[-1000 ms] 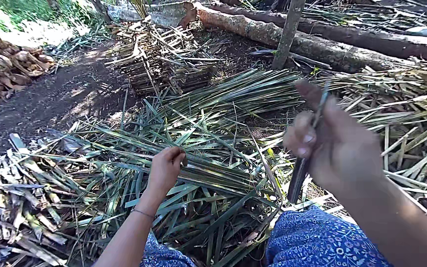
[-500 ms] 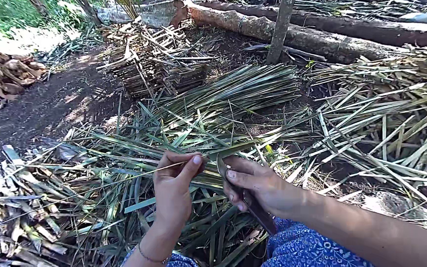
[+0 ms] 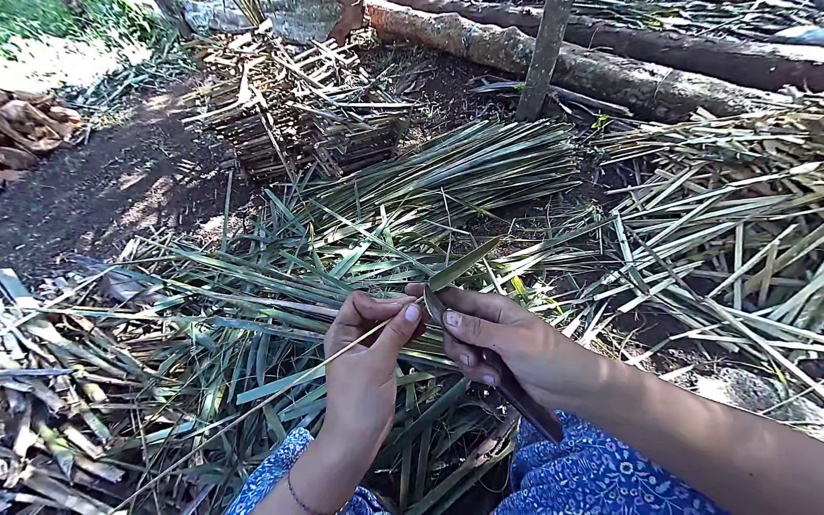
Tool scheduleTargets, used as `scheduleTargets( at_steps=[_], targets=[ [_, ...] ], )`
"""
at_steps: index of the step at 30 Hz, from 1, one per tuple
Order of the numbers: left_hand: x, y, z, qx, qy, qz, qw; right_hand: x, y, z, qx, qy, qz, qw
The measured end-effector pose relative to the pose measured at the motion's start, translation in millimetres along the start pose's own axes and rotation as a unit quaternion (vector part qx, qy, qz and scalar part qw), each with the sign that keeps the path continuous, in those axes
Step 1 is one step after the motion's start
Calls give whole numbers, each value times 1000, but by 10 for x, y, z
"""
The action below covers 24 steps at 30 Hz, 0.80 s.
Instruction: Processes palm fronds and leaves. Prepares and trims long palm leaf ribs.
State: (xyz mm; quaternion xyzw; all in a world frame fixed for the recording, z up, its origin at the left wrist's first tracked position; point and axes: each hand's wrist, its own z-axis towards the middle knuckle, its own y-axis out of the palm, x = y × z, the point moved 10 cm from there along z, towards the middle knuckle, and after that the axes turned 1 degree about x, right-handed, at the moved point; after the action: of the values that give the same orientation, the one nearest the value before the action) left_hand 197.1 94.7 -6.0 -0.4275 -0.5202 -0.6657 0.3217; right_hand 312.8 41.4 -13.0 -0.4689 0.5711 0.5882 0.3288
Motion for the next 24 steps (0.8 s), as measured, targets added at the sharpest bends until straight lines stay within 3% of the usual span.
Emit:
scheduleTargets(
  at_steps=[8,13,16,18,20,24],
  targets=[
    [82,26,-29,-49,88,19,995,-15,14,-73,-43,57,6,997],
    [145,75,-35,-70,150,93,982,-16,-128,-20,25,27,-16,999],
    [241,126,-81,-101,235,188,948,-46,-359,25,102,24,-39,994],
    [369,139,-207,-129,309,249,909,-105,-710,36,183,5,-32,983],
    [520,129,-336,-140,370,299,869,-115,-1005,30,214,-6,11,977],
    [546,46,-347,-122,412,325,843,-36,-628,-14,10,3,40,999]
  ],
)
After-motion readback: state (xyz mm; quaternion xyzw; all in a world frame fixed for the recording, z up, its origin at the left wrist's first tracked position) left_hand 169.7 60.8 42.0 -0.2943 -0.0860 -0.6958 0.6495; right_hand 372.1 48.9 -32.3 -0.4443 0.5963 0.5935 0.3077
